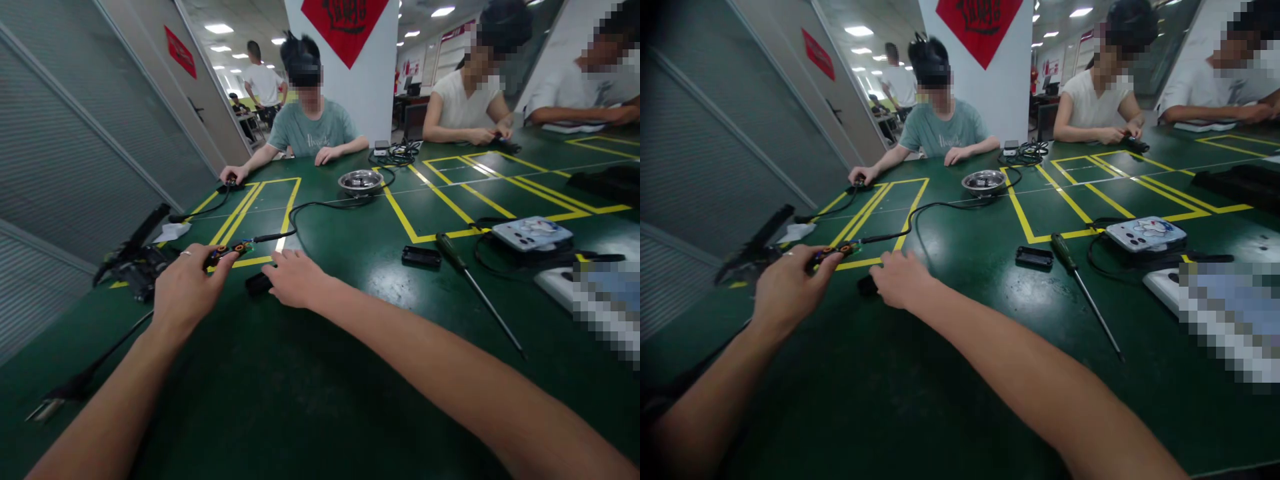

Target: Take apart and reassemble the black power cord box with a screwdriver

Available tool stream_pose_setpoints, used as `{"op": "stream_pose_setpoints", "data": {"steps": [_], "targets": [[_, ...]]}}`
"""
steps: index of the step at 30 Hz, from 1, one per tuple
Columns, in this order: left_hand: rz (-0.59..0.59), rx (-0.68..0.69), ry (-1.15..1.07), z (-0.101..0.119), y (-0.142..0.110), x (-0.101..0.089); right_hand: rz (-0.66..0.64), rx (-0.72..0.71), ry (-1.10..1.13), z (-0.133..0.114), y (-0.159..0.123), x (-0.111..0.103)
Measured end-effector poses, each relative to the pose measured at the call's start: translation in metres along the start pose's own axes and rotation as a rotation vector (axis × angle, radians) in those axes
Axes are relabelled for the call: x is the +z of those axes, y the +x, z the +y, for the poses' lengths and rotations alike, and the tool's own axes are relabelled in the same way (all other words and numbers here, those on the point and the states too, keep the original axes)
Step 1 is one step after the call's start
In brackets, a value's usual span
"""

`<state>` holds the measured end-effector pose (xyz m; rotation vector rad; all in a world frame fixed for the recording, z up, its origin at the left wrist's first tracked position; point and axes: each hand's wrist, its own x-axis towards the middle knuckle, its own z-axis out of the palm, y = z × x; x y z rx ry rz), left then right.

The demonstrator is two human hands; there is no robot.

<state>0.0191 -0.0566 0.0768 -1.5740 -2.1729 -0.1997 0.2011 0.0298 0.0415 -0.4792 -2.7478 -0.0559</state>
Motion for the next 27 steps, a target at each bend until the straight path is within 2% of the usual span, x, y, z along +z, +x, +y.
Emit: {"op": "stream_pose_setpoints", "data": {"steps": [2, 5, 8, 12, 14, 17, 20, 23, 27], "targets": [[-0.007, 0.012, -0.002, -0.001, 0.0, -0.001, -0.032, -0.023, 0.015, -0.002, 0.022, 0.016], [-0.025, 0.03, 0.003, -0.002, 0.0, 0.002, -0.062, -0.03, 0.022, 0.008, 0.021, 0.027], [-0.016, 0.044, -0.01, 0.0, -0.001, 0.004, -0.091, 0.047, -0.012, 0.034, -0.01, 0.019], [-0.02, 0.053, -0.102, 0.011, -0.004, 0.001, -0.12, 0.172, -0.074, 0.073, -0.075, -0.01], [-0.018, 0.062, -0.156, 0.019, -0.006, -0.001, -0.141, 0.2, -0.093, 0.085, -0.107, -0.025], [-0.001, 0.088, -0.232, 0.032, -0.01, -0.002, -0.177, 0.182, -0.092, 0.081, -0.147, -0.045], [0.01, 0.126, -0.3, 0.043, -0.012, -0.002, -0.185, 0.084, -0.036, 0.062, -0.176, -0.059], [0.05, 0.155, -0.343, 0.054, -0.012, -0.008, -0.103, 0.056, 0.059, 0.046, -0.193, -0.064], [0.174, 0.211, -0.404, 0.069, -0.012, -0.024, -0.084, -0.004, 0.161, 0.045, -0.204, -0.063]]}}
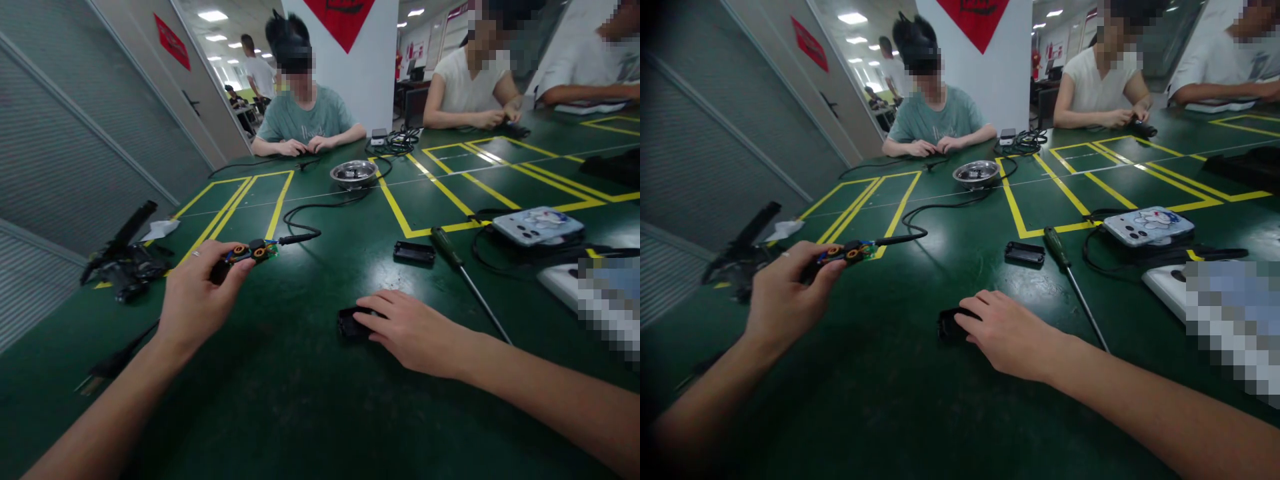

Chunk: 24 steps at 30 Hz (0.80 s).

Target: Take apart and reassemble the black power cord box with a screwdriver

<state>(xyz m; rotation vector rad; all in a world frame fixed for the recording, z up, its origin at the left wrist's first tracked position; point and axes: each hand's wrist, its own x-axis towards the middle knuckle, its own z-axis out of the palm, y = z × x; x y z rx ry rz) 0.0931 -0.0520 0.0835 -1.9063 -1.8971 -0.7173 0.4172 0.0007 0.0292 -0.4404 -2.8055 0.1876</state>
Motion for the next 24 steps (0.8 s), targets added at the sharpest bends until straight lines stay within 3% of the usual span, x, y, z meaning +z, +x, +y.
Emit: {"op": "stream_pose_setpoints", "data": {"steps": [2, 6, 8, 11, 15, 21, 24], "targets": [[0.012, 0.06, -0.064, 0.013, 0.001, -0.001, 0.068, -0.031, 0.043, 0.004, -0.002, -0.004], [0.104, 0.294, -0.168, 0.042, -0.009, 0.011, 0.466, 0.008, 0.067, 0.012, -0.002, -0.017], [0.122, 0.424, -0.221, 0.056, -0.019, 0.02, 0.529, 0.011, 0.069, 0.014, -0.001, -0.019], [0.018, 0.46, -0.325, 0.071, -0.032, 0.027, 0.396, -0.015, 0.1, 0.014, 0.0, -0.014], [-0.188, 0.397, -0.358, 0.078, -0.041, 0.03, 0.218, 0.031, 0.099, 0.014, -0.001, -0.011], [-0.443, 0.4, -0.398, 0.085, -0.044, 0.04, 0.086, 0.052, 0.022, 0.019, -0.004, -0.014], [-0.505, 0.418, -0.411, 0.086, -0.045, 0.043, 0.048, 0.064, 0.001, 0.021, -0.004, -0.014]]}}
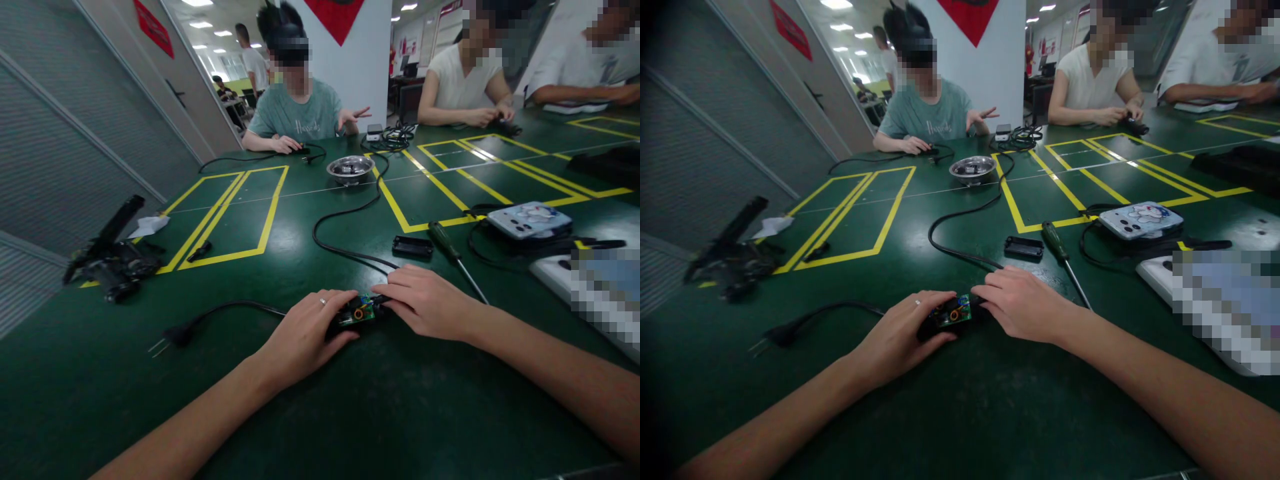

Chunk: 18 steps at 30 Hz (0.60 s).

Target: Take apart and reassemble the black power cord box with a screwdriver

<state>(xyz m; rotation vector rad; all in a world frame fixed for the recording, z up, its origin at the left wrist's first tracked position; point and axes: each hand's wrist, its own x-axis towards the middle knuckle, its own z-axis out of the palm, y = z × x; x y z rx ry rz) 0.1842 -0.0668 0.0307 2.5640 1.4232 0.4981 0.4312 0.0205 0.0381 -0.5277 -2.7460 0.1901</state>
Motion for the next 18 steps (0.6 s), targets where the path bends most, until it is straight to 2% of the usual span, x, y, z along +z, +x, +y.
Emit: {"op": "stream_pose_setpoints", "data": {"steps": [12, 18], "targets": [[-0.044, 0.025, -0.027, -0.009, -0.003, -0.007, -0.114, 0.087, 0.093, 0.002, 0.002, -0.002], [-0.037, 0.041, -0.049, -0.011, -0.003, -0.006, -0.087, 0.145, 0.208, -0.001, 0.002, -0.004]]}}
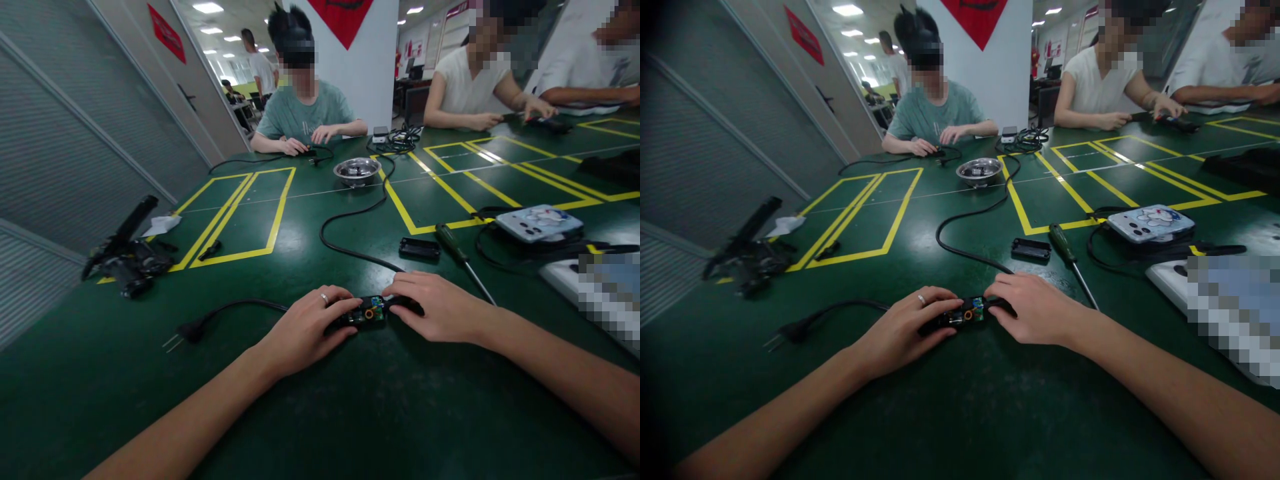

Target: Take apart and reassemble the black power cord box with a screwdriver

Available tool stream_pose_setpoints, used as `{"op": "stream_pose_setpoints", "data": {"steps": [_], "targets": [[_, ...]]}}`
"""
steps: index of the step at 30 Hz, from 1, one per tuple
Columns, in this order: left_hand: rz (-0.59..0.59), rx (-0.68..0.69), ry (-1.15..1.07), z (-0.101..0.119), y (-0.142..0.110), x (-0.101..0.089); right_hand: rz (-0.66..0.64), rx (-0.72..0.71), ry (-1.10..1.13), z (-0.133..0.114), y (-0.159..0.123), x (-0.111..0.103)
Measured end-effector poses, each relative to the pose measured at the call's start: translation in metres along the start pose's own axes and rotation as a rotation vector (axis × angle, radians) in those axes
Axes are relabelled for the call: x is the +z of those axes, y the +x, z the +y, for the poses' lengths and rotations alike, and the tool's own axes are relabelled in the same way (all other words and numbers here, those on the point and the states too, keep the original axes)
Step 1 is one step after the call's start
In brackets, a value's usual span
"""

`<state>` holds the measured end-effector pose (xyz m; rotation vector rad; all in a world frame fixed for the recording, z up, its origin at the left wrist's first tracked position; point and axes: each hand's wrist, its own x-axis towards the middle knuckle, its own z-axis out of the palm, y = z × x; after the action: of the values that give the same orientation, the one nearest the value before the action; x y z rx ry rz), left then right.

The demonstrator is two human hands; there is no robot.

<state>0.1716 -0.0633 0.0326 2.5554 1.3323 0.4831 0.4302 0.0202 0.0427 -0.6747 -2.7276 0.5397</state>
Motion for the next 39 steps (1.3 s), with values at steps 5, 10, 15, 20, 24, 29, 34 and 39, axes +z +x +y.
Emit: {"op": "stream_pose_setpoints", "data": {"steps": [5, 10, 15, 20, 24, 29, 34, 39], "targets": [[0.002, 0.0, 0.003, 0.0, 0.0, -0.001, 0.019, 0.069, 0.042, -0.002, -0.001, 0.0], [-0.017, -0.006, 0.013, 0.001, 0.0, -0.002, 0.005, 0.054, 0.027, -0.002, -0.001, 0.003], [-0.008, 0.003, 0.017, 0.001, 0.001, -0.002, -0.014, 0.05, 0.035, -0.003, 0.0, 0.002], [-0.016, 0.002, 0.031, 0.001, 0.001, -0.001, 0.007, 0.076, 0.059, -0.005, 0.0, 0.003], [-0.033, -0.011, 0.022, 0.003, 0.002, -0.004, 0.019, 0.087, 0.068, -0.003, -0.001, 0.006], [-0.114, -0.052, -0.015, -0.001, -0.002, -0.023, 0.013, 0.075, 0.083, 0.0, -0.002, 0.007], [-0.139, -0.175, -0.108, -0.013, -0.009, -0.035, 0.024, 0.096, 0.144, 0.001, -0.002, 0.007], [-0.126, -0.174, -0.12, -0.011, -0.009, -0.031, 0.036, 0.099, 0.161, 0.001, -0.002, 0.009]]}}
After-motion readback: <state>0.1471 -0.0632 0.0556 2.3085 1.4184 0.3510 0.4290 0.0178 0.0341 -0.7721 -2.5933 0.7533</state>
